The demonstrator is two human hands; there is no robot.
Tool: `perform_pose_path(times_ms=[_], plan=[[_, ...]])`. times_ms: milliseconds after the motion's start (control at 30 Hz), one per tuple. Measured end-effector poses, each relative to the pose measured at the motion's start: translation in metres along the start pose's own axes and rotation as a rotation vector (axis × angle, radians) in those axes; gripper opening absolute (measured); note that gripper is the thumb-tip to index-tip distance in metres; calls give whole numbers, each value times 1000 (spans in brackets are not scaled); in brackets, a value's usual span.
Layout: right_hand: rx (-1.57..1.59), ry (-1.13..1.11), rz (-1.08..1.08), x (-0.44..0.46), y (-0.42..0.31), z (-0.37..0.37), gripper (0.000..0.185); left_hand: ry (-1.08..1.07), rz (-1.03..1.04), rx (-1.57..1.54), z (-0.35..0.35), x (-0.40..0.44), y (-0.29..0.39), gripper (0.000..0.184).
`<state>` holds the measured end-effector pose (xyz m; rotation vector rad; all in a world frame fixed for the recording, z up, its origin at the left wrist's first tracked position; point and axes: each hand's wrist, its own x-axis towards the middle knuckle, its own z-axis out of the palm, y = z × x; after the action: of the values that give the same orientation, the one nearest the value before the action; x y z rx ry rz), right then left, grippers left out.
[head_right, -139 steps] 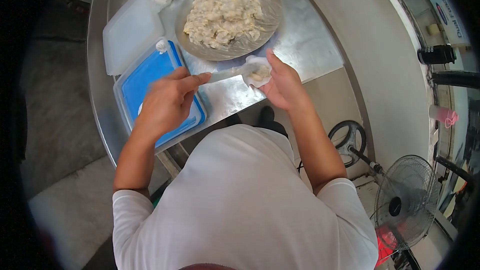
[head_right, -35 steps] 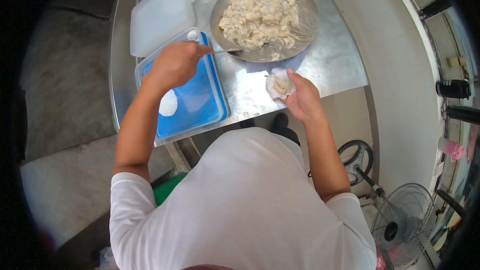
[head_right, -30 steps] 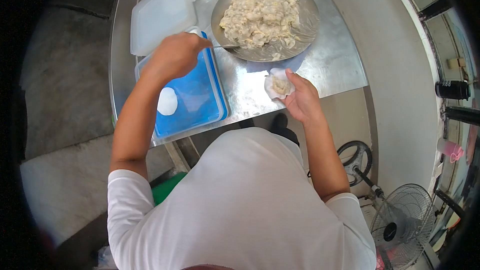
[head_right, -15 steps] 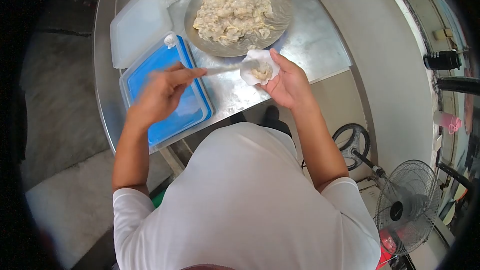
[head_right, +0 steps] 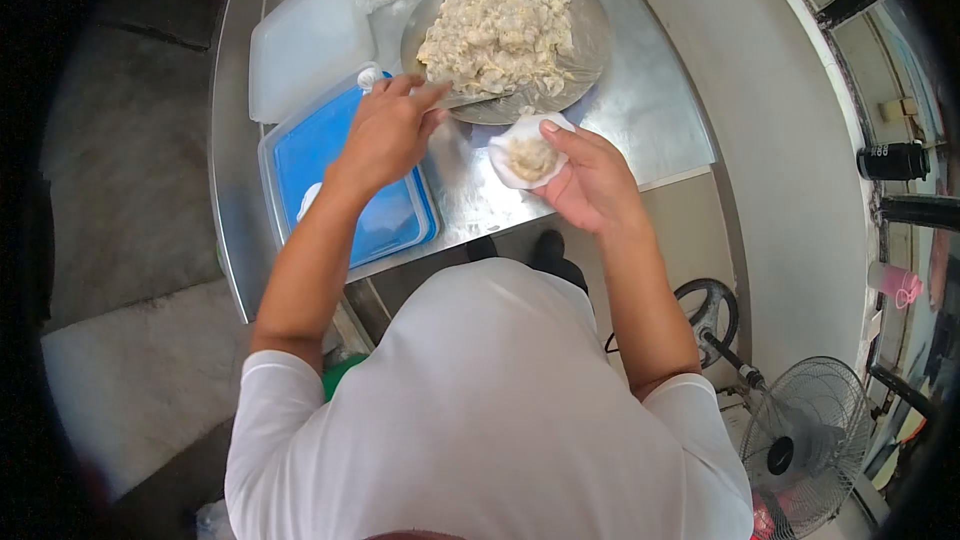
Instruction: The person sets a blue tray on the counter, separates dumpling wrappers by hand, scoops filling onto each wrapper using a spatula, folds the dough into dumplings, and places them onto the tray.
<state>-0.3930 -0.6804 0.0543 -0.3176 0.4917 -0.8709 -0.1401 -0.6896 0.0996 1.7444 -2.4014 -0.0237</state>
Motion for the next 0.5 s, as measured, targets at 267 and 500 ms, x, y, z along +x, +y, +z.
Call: perform_pose_path(times_ms=[267,500], plan=[[-567,-70,-140,10,17,30,48,-213,-729,-1994,15,-25,24,32],[-983,-217,-462,0,44,34,57,-183,-745,-2151,-17,-66,9,39]])
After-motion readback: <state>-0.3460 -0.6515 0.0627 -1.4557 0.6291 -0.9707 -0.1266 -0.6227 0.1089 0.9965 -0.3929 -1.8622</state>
